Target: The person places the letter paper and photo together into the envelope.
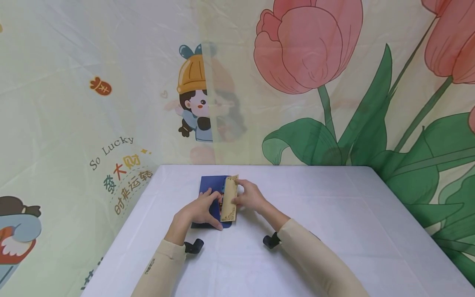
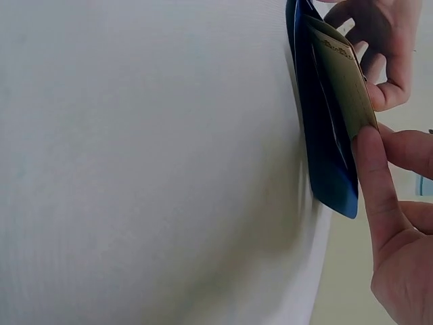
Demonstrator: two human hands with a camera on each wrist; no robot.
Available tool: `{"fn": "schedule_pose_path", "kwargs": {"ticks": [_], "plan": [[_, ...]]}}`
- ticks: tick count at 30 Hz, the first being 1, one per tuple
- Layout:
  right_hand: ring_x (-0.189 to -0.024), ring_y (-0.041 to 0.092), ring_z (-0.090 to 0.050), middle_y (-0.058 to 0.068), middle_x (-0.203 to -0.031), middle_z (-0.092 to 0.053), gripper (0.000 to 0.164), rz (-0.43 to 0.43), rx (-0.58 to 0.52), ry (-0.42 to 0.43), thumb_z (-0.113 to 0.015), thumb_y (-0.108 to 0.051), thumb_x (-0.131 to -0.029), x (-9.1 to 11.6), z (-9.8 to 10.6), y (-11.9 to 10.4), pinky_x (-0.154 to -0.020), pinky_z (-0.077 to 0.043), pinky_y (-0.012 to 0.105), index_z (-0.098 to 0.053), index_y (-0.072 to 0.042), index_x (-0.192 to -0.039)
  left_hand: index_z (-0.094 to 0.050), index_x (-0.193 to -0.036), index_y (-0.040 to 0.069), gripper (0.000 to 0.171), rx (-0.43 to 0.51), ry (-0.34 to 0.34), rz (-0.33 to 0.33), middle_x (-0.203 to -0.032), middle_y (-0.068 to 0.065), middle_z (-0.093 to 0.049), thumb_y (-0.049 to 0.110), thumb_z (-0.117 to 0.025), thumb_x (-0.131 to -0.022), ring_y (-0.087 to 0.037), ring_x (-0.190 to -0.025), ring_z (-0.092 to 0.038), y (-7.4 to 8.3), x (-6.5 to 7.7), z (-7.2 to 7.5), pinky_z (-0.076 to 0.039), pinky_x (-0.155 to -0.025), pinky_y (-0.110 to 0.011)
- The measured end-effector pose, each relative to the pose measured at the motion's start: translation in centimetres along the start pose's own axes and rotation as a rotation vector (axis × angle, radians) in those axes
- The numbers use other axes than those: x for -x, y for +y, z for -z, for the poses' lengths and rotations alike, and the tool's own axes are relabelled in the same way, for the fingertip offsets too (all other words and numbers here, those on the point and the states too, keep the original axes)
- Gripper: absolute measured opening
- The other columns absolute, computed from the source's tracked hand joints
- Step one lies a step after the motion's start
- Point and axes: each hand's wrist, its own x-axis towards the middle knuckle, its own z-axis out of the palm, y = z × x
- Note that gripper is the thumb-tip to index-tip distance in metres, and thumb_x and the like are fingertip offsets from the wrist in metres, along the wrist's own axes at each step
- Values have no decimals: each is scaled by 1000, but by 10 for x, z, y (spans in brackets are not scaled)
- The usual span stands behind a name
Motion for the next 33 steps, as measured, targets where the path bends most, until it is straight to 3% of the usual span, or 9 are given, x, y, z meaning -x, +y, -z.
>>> {"fn": "schedule_pose_path", "kwargs": {"ticks": [2,4,13,23,27,30,33], "plan": [[-73,17,-75,25,-159,-45,84,-8,-22,-13,-85,-1,-83,0,-1,-1,-75,-63,33,-43,-4,-155,-52,-120,29,80,0,2,-6,-170,-28,-20,50,-100,-59,-64,-152,-14,0,0,0,-32,-112,-77],[-70,16,-75,27,-156,-48,84,-8,-29,-21,-84,0,-83,0,-2,-1,-70,-62,29,-42,-3,-156,-52,-118,29,79,1,3,-8,-170,-28,-20,50,-100,-59,-64,-152,-14,0,0,0,-32,-112,-77],[-72,20,-78,26,-121,-72,83,-12,1,-52,-84,-3,-84,1,-5,1,-69,-62,29,-42,0,-156,-52,-117,30,78,-2,6,-4,-170,-27,-21,52,-100,-59,-63,-152,-14,-1,-1,-1,-33,-112,-77],[-78,15,-75,22,-156,-50,81,1,41,-89,-85,-2,-83,0,-6,2,-75,-62,29,-44,1,-153,-52,-119,29,80,3,12,-11,-170,-28,-21,50,-100,-58,-64,-152,-15,0,-1,-1,-32,-112,-78],[-117,28,-70,20,-159,-48,80,2,128,-95,-88,-8,-82,0,-8,3,-103,-56,41,-48,2,-151,-52,-119,29,80,6,14,-8,-170,-28,-21,49,-100,-58,-65,-151,-14,0,0,-1,-31,-112,-78],[-143,34,-51,20,-158,-49,80,4,185,-98,-89,-11,-81,1,-8,1,-119,-42,48,-50,2,-149,-53,-119,28,80,5,13,-6,-170,-29,-21,49,-101,-58,-65,-151,-13,1,0,0,-31,-112,-78],[-144,34,-51,20,-157,-50,79,-7,193,-111,-89,-10,-80,3,-8,-1,-116,-46,46,-51,2,-149,-53,-119,27,80,2,14,-8,-170,-29,-21,49,-101,-59,-64,-151,-14,1,0,0,-31,-112,-78]]}}
